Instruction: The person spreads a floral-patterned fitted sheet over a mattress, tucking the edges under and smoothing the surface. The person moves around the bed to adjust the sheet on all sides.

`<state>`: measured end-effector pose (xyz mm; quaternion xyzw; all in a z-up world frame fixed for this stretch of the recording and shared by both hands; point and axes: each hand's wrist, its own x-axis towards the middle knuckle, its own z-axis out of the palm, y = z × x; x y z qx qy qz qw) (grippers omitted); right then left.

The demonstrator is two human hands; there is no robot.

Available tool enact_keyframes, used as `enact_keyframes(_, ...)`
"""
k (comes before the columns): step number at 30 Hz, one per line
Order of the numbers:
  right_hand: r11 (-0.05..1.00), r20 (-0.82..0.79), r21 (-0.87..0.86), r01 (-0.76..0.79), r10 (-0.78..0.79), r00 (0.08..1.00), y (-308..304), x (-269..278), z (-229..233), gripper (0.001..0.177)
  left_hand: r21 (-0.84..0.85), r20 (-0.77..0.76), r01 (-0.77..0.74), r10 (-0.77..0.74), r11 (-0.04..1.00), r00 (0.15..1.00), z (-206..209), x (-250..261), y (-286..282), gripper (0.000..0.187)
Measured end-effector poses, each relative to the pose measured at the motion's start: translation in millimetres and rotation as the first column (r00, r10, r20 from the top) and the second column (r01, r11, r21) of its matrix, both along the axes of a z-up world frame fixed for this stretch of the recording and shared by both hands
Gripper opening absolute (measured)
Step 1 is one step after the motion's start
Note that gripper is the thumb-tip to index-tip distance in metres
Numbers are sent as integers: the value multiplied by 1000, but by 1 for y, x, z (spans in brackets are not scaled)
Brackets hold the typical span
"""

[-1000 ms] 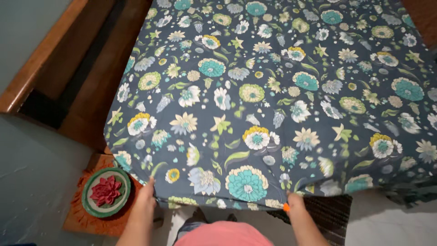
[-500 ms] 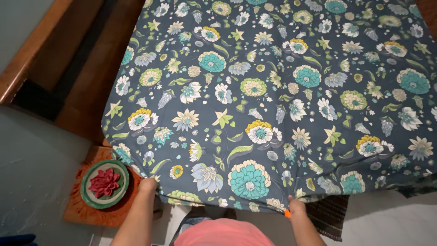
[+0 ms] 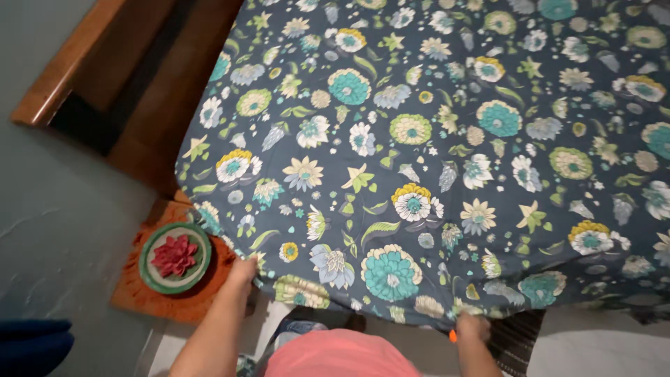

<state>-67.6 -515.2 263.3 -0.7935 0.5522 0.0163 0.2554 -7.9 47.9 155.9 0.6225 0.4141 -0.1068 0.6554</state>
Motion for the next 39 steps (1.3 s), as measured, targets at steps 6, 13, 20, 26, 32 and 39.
enact_keyframes(6, 684, 286, -92, -724, 715, 638, 104, 86, -8, 64, -406, -164, -281, 233, 869, 959, -18, -2, -14, 38)
enact_keyframes(13, -264, 128, 87, -960, 959, -253, 348, 94, -4, 107, -629, -191, -360, 312, 689, 931, -34, -2, -31, 33)
enact_keyframes(20, -132, 6, 184, -974, 991, -133, 420, 101, -52, 64, -531, -145, -100, 26, 841, 989, -33, -14, -5, 25)
enact_keyframes(26, -142, -7, 223, -964, 989, -147, 409, 97, -91, 57, -641, -194, -122, -7, 758, 981, -32, -22, 4, 34)
enact_keyframes(32, -86, -86, 329, -940, 989, -121, 404, 98, -51, 58, -788, -202, -393, 405, 473, 892, -51, 34, 35, 40)
enact_keyframes(39, -111, -241, 353, -929, 948, -205, 411, 98, -37, 63, -899, -139, -358, 609, 253, 781, -93, 138, 132, 49)
